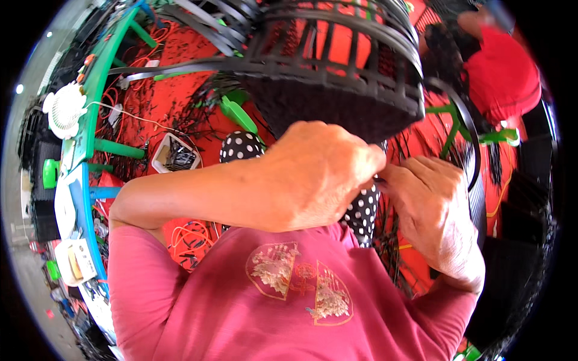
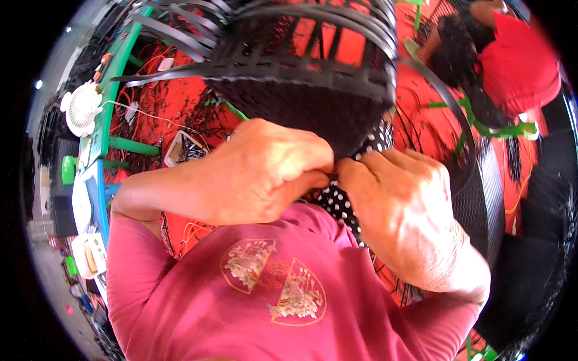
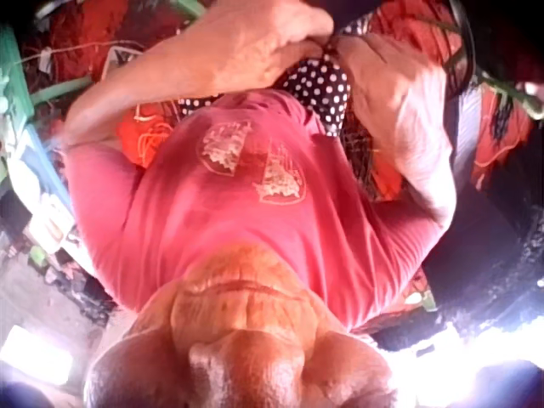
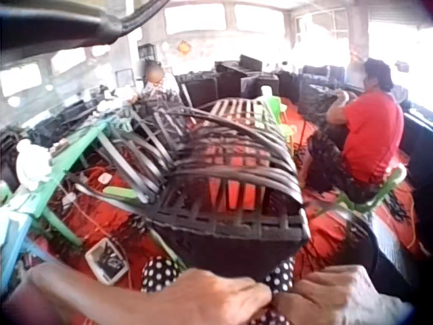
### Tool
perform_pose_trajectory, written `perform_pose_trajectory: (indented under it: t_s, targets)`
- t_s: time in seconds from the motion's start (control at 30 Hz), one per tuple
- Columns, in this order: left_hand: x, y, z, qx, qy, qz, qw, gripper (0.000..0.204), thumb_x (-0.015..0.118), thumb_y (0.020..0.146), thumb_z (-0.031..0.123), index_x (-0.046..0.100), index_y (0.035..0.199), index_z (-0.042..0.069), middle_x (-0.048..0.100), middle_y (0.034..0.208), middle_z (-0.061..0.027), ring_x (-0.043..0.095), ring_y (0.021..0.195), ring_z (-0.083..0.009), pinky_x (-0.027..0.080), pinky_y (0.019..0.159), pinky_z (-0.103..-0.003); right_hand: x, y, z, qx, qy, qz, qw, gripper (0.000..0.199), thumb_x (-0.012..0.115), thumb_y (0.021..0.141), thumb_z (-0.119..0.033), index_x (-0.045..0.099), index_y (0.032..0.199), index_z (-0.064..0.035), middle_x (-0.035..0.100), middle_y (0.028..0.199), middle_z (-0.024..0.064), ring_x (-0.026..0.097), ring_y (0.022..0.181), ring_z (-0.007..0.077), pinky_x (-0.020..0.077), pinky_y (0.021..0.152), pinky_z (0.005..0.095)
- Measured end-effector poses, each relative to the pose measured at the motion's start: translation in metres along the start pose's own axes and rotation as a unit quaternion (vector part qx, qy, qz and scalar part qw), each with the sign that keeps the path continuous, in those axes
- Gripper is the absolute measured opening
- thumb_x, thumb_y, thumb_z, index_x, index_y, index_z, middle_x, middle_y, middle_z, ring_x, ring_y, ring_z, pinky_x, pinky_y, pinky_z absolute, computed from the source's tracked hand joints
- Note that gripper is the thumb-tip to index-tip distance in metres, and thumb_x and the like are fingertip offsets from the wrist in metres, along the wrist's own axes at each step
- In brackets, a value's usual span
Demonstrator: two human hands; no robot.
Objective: The person weaves a black plastic basket by hand, interlacing black plastic strips through a vertical frame. They repeatedly pull strips through the weave, tighten the structure, and adjust the basket's orientation to continue the pattern.
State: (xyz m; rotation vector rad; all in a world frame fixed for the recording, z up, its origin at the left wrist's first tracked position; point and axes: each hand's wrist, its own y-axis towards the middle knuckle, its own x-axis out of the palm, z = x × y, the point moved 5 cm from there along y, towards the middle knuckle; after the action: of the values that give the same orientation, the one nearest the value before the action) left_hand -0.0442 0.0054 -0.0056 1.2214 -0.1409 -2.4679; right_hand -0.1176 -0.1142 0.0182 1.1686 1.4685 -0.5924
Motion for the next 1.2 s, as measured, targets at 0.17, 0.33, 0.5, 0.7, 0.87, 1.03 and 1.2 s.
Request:
perform_pose_trajectory:
  t_s: [0.17, 0.33, 0.5, 0.7, 0.87, 1.03, 1.2]
  targets:
    - [0.008, -0.007, -0.016, -0.031, -0.055, -0.014, 0.998, 0.01, 0.065, 0.085, 0.006, 0.057, 0.085, 0.0, 0.058, 0.078, -0.0175, 0.06, 0.072, -0.0398, 0.047, 0.061, -0.046, 0.006, -0.008, 0.024, 0.015, 0.033, 0.007, 0.999, 0.019, 0.064, 0.073, 0.0, 0.064, 0.092, 0.0005, 0.061, 0.076, 0.0139, 0.063, 0.068, 0.0322, 0.0505, 0.061, 0.0391]
    - [0.004, 0.005, -0.015, -0.016, 0.001, 0.038, 0.999, 0.009, 0.064, 0.081, -0.001, 0.055, 0.082, -0.001, 0.058, 0.074, -0.0179, 0.059, 0.07, -0.0409, 0.047, 0.06, -0.047, 0.016, 0.001, 0.012, -0.048, -0.098, 0.174, 0.979, 0.039, 0.061, 0.068, 0.003, 0.066, 0.107, 0.0035, 0.063, 0.095, 0.0146, 0.063, 0.075, 0.0292, 0.0532, 0.067, 0.0365]
    - [-0.051, 0.013, -0.002, 0.067, 0.047, 0.148, 0.986, 0.011, 0.069, 0.087, 0.008, 0.064, 0.094, 0.0, 0.063, 0.082, -0.0129, 0.063, 0.074, -0.0294, 0.049, 0.064, -0.034, -0.01, 0.0, 0.024, -0.088, -0.025, 0.258, 0.962, 0.04, 0.067, 0.069, 0.01, 0.067, 0.109, 0.0041, 0.062, 0.081, 0.011, 0.06, 0.063, 0.0243, 0.0498, 0.053, 0.0341]
    - [-0.071, 0.04, -0.032, 0.166, 0.249, 0.228, 0.926, 0.009, 0.065, 0.083, 0.007, 0.07, 0.089, 0.003, 0.055, 0.122, -0.0168, 0.052, 0.113, -0.0354, 0.045, 0.093, -0.045, -0.043, 0.013, 0.026, 0.019, -0.061, 0.288, 0.956, 0.021, 0.062, 0.082, 0.013, 0.07, 0.099, 0.003, 0.057, 0.073, 0.0072, 0.047, 0.056, 0.008, 0.0344, 0.049, 0.0219]
    - [-0.061, 0.045, -0.035, 0.051, 0.278, 0.05, 0.958, 0.032, 0.05, 0.099, 0.024, 0.067, 0.101, -0.003, 0.017, 0.154, -0.0302, 0.015, 0.139, -0.0557, 0.018, 0.111, -0.063, -0.049, 0.028, 0.028, 0.033, -0.078, 0.241, 0.967, 0.019, 0.058, 0.078, 0.011, 0.068, 0.092, 0.0023, 0.053, 0.068, 0.0064, 0.046, 0.051, 0.0099, 0.0347, 0.048, 0.0245]
    - [-0.061, 0.053, -0.058, 0.004, 0.275, -0.003, 0.961, 0.044, 0.041, 0.101, 0.033, 0.067, 0.106, -0.003, 0.009, 0.157, -0.0296, 0.002, 0.142, -0.0578, 0.008, 0.113, -0.064, -0.049, 0.046, 0.041, 0.035, -0.017, 0.177, 0.983, 0.015, 0.056, 0.077, 0.008, 0.066, 0.088, 0.0042, 0.058, 0.067, 0.0085, 0.05, 0.052, 0.0115, 0.039, 0.051, 0.0267]
    - [-0.061, 0.055, -0.058, -0.048, 0.3, -0.009, 0.953, 0.045, 0.042, 0.099, 0.035, 0.067, 0.105, -0.002, 0.008, 0.157, -0.0311, -0.002, 0.142, -0.0582, 0.005, 0.113, -0.066, -0.066, 0.042, 0.055, 0.173, 0.11, 0.115, 0.972, 0.017, 0.052, 0.081, 0.001, 0.067, 0.088, 0.0064, 0.06, 0.073, 0.0006, 0.051, 0.065, 0.0027, 0.038, 0.058, 0.0204]
